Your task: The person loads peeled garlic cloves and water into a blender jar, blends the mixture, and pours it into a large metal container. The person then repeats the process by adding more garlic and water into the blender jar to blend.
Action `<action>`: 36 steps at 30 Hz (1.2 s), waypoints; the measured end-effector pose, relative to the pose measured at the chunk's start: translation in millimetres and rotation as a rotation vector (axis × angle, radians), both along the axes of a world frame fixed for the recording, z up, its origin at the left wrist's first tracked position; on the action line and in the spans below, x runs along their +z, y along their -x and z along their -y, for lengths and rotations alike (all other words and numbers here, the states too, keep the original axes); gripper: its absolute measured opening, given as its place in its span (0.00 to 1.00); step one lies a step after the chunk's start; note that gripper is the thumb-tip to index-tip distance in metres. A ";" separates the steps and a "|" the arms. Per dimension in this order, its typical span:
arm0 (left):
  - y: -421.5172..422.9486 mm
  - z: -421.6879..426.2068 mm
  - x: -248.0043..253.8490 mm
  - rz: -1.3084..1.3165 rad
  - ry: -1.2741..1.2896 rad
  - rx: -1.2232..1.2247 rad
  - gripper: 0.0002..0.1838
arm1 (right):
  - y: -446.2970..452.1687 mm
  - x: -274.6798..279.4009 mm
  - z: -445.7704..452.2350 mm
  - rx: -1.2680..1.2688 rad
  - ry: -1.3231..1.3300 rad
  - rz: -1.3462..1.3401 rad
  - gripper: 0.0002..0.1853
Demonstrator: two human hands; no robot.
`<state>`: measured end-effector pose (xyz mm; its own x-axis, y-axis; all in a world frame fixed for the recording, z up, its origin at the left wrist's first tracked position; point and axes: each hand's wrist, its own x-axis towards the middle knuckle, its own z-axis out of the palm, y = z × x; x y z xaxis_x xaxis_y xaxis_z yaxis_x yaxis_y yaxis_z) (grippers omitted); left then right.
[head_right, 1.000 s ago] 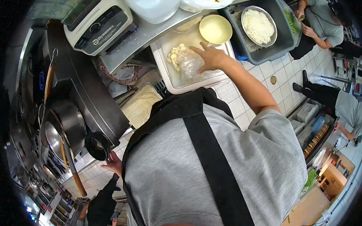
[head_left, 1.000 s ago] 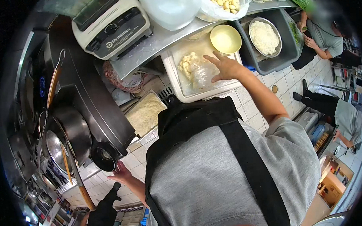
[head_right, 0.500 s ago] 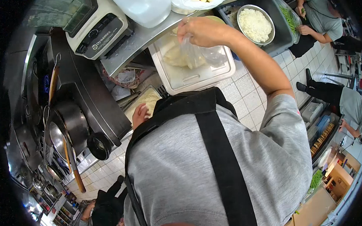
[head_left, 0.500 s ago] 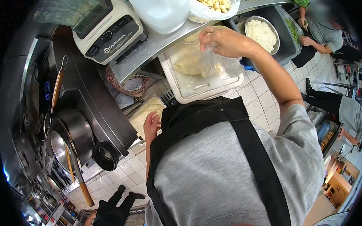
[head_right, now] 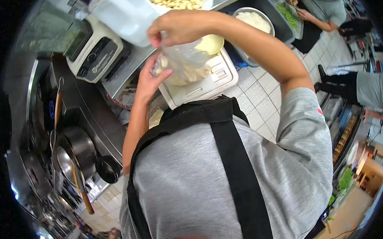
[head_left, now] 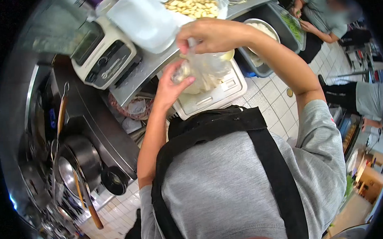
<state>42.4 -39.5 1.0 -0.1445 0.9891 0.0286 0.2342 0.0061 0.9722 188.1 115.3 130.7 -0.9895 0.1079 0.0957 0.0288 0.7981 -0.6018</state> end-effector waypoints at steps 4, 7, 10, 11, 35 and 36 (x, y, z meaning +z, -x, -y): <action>-25.9 -8.4 30.4 -0.116 -0.120 0.120 0.33 | 7.9 -9.7 19.3 -0.016 0.199 -0.068 0.14; -16.2 -2.7 22.3 0.274 0.031 0.294 0.28 | -17.0 -27.4 -1.5 0.027 0.503 -0.273 0.21; -5.0 26.2 14.1 0.424 -0.034 0.476 0.24 | -65.9 -104.0 -53.1 -0.434 0.183 0.110 0.13; -3.1 35.2 7.9 0.441 -0.051 0.517 0.22 | -83.6 -142.9 -60.6 -0.481 0.194 0.368 0.13; -15.0 59.0 8.7 0.873 0.045 0.773 0.16 | -100.7 -354.0 -51.9 -0.630 -0.086 0.341 0.03; -17.6 54.4 7.6 0.836 0.050 0.783 0.16 | -104.6 -356.5 -51.0 -0.665 -0.097 0.298 0.03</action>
<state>60.0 -93.9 8.5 -0.6764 0.6168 -0.4026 -0.5697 -0.0917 0.8167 292.6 166.3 -225.9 -0.7035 0.6991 -0.1280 0.6770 0.6042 -0.4203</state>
